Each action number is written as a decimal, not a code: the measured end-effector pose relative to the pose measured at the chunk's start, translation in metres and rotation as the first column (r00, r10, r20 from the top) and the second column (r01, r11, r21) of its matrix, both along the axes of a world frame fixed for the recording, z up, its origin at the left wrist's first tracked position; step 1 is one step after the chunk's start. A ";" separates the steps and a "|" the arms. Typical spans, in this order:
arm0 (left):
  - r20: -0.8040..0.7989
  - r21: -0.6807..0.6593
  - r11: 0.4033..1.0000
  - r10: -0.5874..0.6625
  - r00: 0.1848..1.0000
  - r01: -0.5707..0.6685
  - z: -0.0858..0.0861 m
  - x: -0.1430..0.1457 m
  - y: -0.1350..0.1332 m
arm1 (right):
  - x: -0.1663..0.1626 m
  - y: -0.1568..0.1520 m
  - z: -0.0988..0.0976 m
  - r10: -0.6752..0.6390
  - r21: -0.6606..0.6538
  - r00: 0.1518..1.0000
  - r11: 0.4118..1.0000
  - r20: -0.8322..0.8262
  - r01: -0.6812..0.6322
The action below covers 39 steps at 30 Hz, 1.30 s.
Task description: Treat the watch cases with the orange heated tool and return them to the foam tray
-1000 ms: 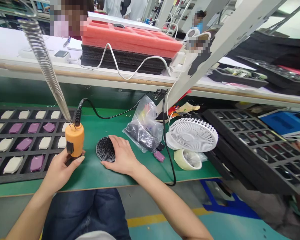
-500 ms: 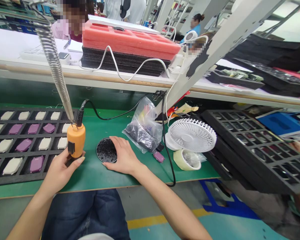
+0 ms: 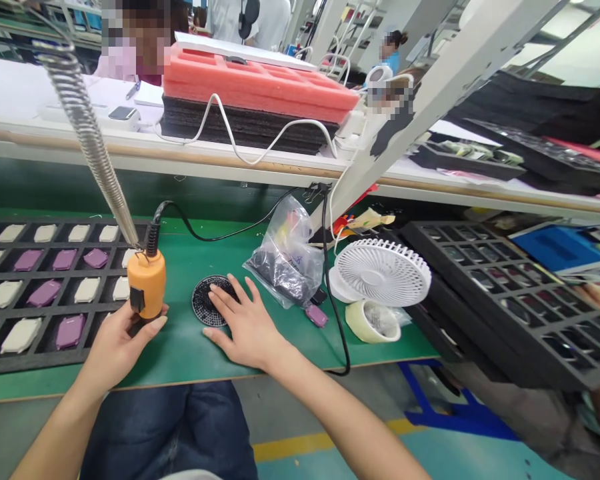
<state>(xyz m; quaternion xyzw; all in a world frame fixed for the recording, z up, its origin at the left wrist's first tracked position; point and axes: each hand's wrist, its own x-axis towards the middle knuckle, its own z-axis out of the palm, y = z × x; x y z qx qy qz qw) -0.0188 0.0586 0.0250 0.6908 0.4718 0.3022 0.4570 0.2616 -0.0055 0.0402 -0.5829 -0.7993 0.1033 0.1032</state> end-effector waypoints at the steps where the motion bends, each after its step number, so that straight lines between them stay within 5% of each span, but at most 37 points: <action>1: 0.001 0.000 1.000 -0.001 1.000 0.001 0.000 0.000 0.000 | 0.001 -0.001 0.001 -0.004 -0.003 1.000 1.000 0.003 0.004; 18: 0.035 0.024 1.000 -0.004 0.999 0.003 -0.004 0.004 0.001 | 0.010 -0.017 0.003 0.000 -0.055 1.000 0.998 -0.014 -0.001; 28: 0.062 0.043 0.999 -0.002 0.998 -0.001 0.003 0.009 0.000 | -0.005 0.010 0.002 0.044 -0.064 0.998 0.997 -0.051 -0.047; 39: 0.094 0.037 0.999 0.001 0.996 -0.004 0.005 0.012 0.000 | 0.015 -0.008 0.000 0.016 -0.112 0.999 0.994 -0.033 -0.020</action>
